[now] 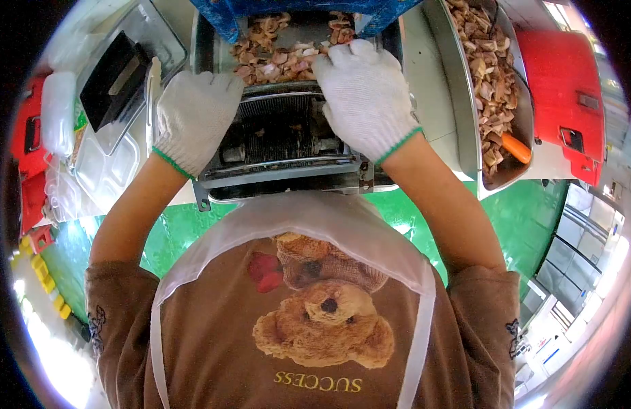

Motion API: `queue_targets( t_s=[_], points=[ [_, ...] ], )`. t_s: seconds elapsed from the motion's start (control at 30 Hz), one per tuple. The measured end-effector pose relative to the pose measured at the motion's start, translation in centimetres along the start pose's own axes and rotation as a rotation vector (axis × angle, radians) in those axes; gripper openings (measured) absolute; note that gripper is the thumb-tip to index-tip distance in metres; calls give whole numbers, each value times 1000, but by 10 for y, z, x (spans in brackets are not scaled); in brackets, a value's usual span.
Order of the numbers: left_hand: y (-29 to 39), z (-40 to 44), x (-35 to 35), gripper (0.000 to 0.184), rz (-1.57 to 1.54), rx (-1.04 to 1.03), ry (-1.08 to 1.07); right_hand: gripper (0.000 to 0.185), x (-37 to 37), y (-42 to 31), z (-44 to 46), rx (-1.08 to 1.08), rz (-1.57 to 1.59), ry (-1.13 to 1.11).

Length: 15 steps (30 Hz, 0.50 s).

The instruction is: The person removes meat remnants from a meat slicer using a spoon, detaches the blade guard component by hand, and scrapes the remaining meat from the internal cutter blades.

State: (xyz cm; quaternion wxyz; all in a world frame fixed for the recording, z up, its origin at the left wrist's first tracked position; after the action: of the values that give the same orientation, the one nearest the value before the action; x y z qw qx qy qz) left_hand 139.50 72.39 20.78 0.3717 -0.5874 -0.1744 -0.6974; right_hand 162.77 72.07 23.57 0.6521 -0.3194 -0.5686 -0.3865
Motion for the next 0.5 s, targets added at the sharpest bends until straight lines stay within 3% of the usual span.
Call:
queue_targets(
  t_s=[0.17,0.33,0.5],
  points=[
    [7,3,-12,7,12,48,-78,26,-19,-5,8,65,-277,-128],
    [5,2,-12,7,-54,109,-109,19,-24,-4,2,67,-236,-114],
    [-2,-3,-4,16,-85,63,60,23,-20,-2,-5,30,-106,64]
  ],
)
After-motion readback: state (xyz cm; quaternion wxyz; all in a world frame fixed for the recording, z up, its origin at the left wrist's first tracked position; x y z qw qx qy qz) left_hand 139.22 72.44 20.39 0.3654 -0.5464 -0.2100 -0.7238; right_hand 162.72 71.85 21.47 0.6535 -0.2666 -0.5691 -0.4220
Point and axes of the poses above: each hand's wrist, its own z-axis towards the middle knuckle, its own x-axis out of the back of the hand, y = z × x, the point moved 1 cm from there along z, towards the middle knuckle, and after that the axes turned 8 degrees about y, right-handed, at the moved point
